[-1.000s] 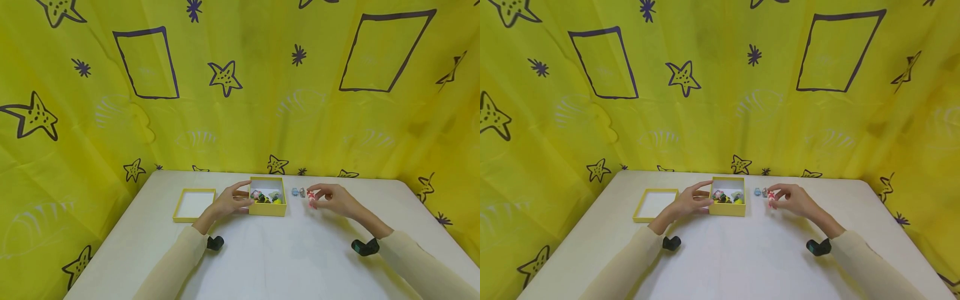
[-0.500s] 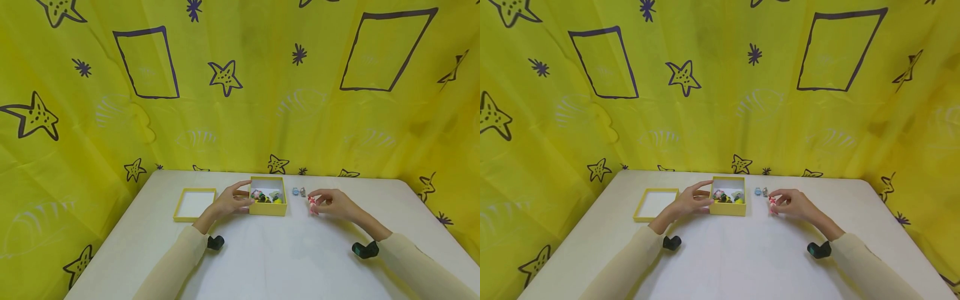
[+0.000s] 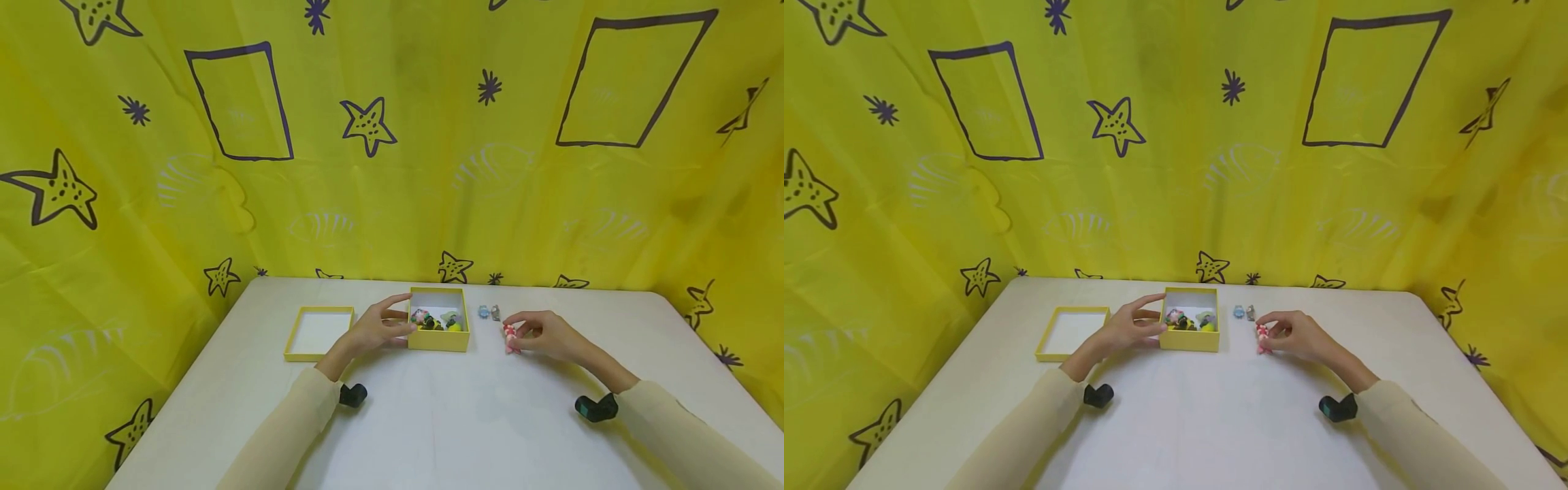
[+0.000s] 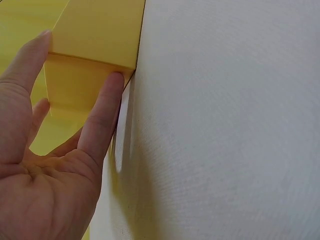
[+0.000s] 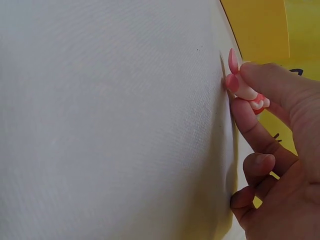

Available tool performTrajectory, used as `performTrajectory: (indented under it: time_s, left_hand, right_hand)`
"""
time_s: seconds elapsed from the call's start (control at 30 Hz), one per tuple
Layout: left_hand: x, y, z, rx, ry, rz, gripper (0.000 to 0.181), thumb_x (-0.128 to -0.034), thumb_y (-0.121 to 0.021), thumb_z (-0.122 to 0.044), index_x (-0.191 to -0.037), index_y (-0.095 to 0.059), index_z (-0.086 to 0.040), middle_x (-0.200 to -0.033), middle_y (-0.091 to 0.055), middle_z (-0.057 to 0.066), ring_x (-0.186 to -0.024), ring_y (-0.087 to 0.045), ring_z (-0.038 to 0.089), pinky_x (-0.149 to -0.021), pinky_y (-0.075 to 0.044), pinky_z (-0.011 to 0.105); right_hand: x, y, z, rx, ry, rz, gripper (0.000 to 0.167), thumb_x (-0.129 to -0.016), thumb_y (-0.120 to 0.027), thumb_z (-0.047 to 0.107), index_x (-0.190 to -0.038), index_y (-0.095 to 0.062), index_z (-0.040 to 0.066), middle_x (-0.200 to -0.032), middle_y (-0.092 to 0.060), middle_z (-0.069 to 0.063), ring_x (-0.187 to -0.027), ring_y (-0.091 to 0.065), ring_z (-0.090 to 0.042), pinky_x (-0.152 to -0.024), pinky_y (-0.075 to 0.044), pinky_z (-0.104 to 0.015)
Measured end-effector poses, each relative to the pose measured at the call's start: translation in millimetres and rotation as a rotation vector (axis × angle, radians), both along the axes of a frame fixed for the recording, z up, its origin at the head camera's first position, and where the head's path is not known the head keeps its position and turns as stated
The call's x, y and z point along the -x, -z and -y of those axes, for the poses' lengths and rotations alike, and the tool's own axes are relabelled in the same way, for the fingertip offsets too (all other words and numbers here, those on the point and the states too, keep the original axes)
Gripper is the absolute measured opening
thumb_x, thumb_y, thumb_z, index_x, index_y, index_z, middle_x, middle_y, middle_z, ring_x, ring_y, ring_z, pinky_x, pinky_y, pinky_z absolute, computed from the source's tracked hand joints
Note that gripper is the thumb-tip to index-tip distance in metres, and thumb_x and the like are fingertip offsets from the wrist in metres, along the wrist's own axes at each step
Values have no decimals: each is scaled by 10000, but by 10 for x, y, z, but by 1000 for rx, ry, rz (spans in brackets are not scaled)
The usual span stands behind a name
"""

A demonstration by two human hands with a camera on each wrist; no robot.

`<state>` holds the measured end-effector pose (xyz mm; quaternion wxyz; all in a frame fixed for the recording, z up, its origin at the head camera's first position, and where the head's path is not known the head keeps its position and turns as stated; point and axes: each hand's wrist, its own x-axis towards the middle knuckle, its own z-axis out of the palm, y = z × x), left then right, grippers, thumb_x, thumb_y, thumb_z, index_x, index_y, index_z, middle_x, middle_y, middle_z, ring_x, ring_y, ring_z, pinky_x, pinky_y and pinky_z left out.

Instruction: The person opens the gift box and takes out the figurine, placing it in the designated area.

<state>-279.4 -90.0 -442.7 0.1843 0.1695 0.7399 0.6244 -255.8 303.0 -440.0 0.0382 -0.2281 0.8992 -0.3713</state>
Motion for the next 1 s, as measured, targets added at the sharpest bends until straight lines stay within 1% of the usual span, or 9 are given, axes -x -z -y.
performTrajectory:
  time_s: [0.27,0.53,0.77,1.0]
  left_hand:
    - [-7,-4,7,21,-9,-15,772,-940,-776,-155,-1600,-376,-179,-1424,-522,241,-1177,-651,320,-871,-616,408]
    - [-14,-18,5,13,-3,-10,770,-945,-767,-140,-1603,-369,-176,-1429,-514,256,-1170,-653,329,-874,-615,425]
    - [-6,-13,9,48,-8,-46,759,-944,-772,-160,-1596,-384,-178,-1414,-536,242,-1180,-646,332,-888,-611,405]
    - [-7,-5,5,10,1,-11,767,-947,-763,-129,-1603,-369,-175,-1430,-509,260,-1161,-656,328,-872,-615,429]
  right_hand:
    - [12,30,-4,-21,-6,-8,392,-882,-828,188,-1229,-716,45,-870,-717,26,-725,-577,-121,-612,-475,-234]
    - [19,-8,-16,-34,-10,37,429,-898,-807,172,-1281,-687,22,-915,-721,-1,-751,-558,-154,-619,-459,-236]
    - [23,-17,-21,-38,-2,63,434,-903,-799,165,-1297,-680,27,-924,-717,5,-742,-544,-155,-610,-446,-233]
    - [42,6,-40,-49,8,72,430,-905,-795,166,-1298,-681,35,-921,-710,-1,-747,-551,-173,-610,-454,-234]
